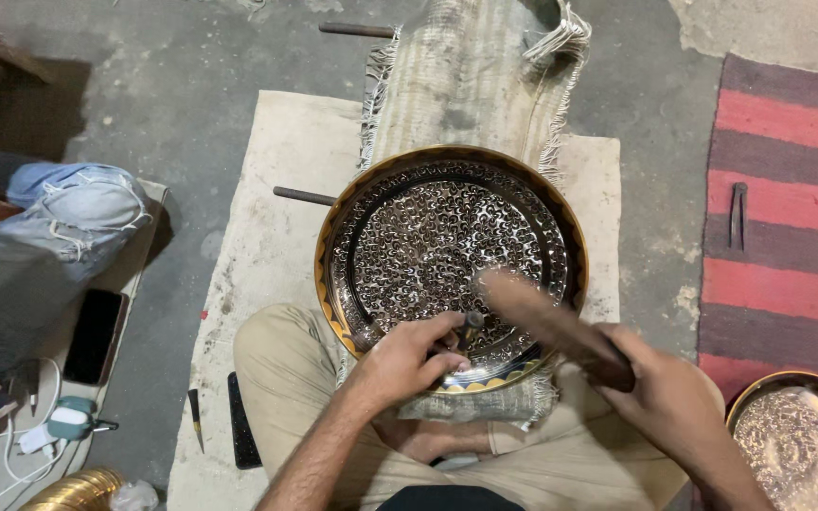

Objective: The person sits cross-legged on the floor and uses a chisel and hammer to engrave a decorative pattern into a large metal plate. They repeatedly strike the chisel with the hammer while holding the plate steady on a cloth.

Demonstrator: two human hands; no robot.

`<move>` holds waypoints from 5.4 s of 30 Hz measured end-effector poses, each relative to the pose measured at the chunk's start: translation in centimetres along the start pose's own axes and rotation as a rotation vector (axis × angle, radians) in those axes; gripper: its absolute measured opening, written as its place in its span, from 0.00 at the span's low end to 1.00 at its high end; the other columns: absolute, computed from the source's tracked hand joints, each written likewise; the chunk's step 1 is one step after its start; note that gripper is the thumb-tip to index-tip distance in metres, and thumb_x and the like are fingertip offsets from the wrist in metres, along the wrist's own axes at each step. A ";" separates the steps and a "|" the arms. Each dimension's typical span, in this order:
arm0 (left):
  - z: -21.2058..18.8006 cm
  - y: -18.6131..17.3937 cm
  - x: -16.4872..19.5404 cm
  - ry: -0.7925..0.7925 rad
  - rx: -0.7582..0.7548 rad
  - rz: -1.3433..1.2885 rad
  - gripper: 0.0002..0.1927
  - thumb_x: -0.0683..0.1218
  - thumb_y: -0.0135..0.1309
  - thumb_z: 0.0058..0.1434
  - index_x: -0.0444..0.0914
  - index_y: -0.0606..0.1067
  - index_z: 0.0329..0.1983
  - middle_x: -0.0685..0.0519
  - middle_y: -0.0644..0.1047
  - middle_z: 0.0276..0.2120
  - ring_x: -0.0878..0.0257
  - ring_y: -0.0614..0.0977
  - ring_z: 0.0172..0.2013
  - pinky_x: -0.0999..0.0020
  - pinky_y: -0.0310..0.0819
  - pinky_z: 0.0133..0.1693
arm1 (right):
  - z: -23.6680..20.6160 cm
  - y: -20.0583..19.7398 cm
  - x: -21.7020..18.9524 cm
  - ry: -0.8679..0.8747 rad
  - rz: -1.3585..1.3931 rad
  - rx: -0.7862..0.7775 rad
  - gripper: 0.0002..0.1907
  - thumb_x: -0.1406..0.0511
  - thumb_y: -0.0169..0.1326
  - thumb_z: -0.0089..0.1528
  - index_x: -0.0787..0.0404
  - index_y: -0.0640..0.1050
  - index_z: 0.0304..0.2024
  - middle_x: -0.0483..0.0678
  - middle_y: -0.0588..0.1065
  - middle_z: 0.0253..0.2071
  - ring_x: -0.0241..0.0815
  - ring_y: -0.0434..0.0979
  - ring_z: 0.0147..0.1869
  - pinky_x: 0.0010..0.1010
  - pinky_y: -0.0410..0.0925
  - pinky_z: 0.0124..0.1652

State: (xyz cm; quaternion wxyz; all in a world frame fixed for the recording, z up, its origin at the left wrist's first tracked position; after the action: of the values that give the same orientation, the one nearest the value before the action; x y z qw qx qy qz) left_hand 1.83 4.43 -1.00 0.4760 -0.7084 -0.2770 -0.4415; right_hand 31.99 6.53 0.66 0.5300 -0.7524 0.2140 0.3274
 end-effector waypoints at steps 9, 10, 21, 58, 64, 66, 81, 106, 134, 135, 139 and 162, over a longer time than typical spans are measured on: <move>0.0 0.0 0.2 0.013 0.015 -0.023 0.28 0.51 0.61 0.61 0.37 0.71 0.63 0.41 0.83 0.40 0.48 0.87 0.40 0.57 0.81 0.42 | 0.6 -0.9 -3.5 0.141 -0.355 -0.134 0.30 0.59 0.66 0.53 0.42 0.73 0.58 0.52 0.83 0.36 0.54 0.85 0.43 0.42 0.74 0.41; -0.1 0.0 0.1 0.005 0.008 -0.011 0.27 0.51 0.61 0.62 0.37 0.71 0.62 0.41 0.83 0.40 0.49 0.87 0.41 0.57 0.81 0.42 | 0.5 -0.7 -3.3 0.187 -0.452 -0.171 0.30 0.58 0.67 0.54 0.40 0.73 0.59 0.52 0.82 0.37 0.54 0.84 0.44 0.42 0.74 0.42; 0.1 0.0 0.2 -0.015 -0.004 0.007 0.29 0.52 0.60 0.62 0.39 0.70 0.65 0.44 0.83 0.41 0.52 0.87 0.41 0.58 0.82 0.44 | 0.2 -0.9 -4.2 0.068 -0.228 -0.074 0.28 0.60 0.62 0.53 0.44 0.71 0.56 0.47 0.79 0.38 0.51 0.82 0.42 0.44 0.75 0.41; -0.6 -1.3 0.6 -0.068 -0.020 -0.010 0.28 0.51 0.61 0.61 0.38 0.71 0.63 0.45 0.83 0.45 0.56 0.87 0.44 0.60 0.82 0.47 | -2.4 -1.6 -5.1 0.021 -0.345 -0.017 0.37 0.60 0.66 0.51 0.51 0.72 0.63 0.51 0.80 0.46 0.51 0.82 0.50 0.35 0.72 0.49; -0.5 -1.7 0.4 -0.091 -0.065 0.023 0.28 0.50 0.62 0.59 0.39 0.72 0.62 0.45 0.84 0.42 0.56 0.87 0.43 0.61 0.82 0.46 | -2.3 -0.1 0.0 0.079 -0.140 -0.017 0.44 0.57 0.69 0.50 0.53 0.68 0.68 0.54 0.81 0.44 0.47 0.83 0.48 0.35 0.72 0.47; -0.4 -1.7 0.4 -0.082 -0.066 0.030 0.28 0.50 0.62 0.59 0.39 0.72 0.62 0.45 0.84 0.42 0.56 0.87 0.43 0.61 0.81 0.47 | -2.2 0.8 2.6 0.191 0.054 -0.038 0.50 0.59 0.72 0.50 0.53 0.65 0.73 0.58 0.80 0.44 0.48 0.83 0.48 0.37 0.74 0.45; -0.4 -1.3 0.3 -0.149 -0.083 0.060 0.27 0.52 0.60 0.61 0.42 0.73 0.62 0.47 0.84 0.44 0.56 0.87 0.44 0.60 0.80 0.49 | -0.1 0.9 -3.8 0.056 -0.149 -0.140 0.44 0.64 0.66 0.53 0.46 0.65 0.71 0.56 0.83 0.43 0.48 0.87 0.46 0.37 0.76 0.44; -0.5 -1.6 0.8 -0.026 -0.023 0.014 0.26 0.49 0.61 0.60 0.41 0.74 0.62 0.46 0.83 0.46 0.55 0.87 0.45 0.60 0.80 0.49 | -0.7 1.5 -3.5 -0.046 0.051 -0.027 0.41 0.66 0.65 0.53 0.56 0.66 0.68 0.56 0.82 0.47 0.46 0.84 0.50 0.34 0.74 0.48; -0.4 -1.3 0.6 -0.015 -0.078 0.037 0.26 0.49 0.60 0.60 0.47 0.74 0.63 0.49 0.83 0.49 0.57 0.86 0.45 0.61 0.81 0.49 | -4.5 4.0 -0.1 0.091 0.069 0.085 0.38 0.67 0.64 0.51 0.55 0.68 0.63 0.55 0.81 0.43 0.50 0.86 0.48 0.36 0.74 0.45; -0.4 -1.4 0.9 0.039 -0.059 0.031 0.26 0.48 0.60 0.60 0.46 0.75 0.63 0.49 0.83 0.50 0.56 0.86 0.46 0.61 0.80 0.49 | -4.7 4.0 0.1 0.106 0.026 0.098 0.37 0.66 0.64 0.51 0.54 0.68 0.64 0.55 0.81 0.43 0.50 0.86 0.48 0.36 0.74 0.45; -0.5 -0.8 -0.2 -0.074 -0.118 0.046 0.25 0.51 0.58 0.60 0.50 0.75 0.63 0.51 0.84 0.47 0.59 0.87 0.43 0.62 0.82 0.48 | -5.3 4.5 1.4 0.212 -0.177 0.069 0.38 0.62 0.67 0.53 0.49 0.69 0.65 0.54 0.82 0.45 0.52 0.85 0.50 0.36 0.74 0.47; -0.4 -1.3 0.6 0.050 -0.095 0.032 0.24 0.50 0.59 0.61 0.48 0.76 0.62 0.50 0.83 0.51 0.56 0.86 0.48 0.60 0.80 0.50 | -7.6 5.8 4.6 0.126 0.238 0.215 0.37 0.64 0.65 0.57 0.54 0.69 0.68 0.56 0.78 0.45 0.49 0.83 0.48 0.34 0.73 0.49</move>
State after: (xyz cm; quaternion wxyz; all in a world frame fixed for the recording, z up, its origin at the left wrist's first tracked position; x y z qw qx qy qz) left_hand 0.90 4.57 0.12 0.4557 -0.7232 -0.2325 -0.4640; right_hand 33.29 -2.54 -4.77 0.5505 -0.6796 0.3683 0.3155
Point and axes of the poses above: each hand's wrist, its own z-axis towards the middle knuckle, its own y-axis out of the palm, x = y × z, the point moved 6 cm from there along z, towards the middle knuckle
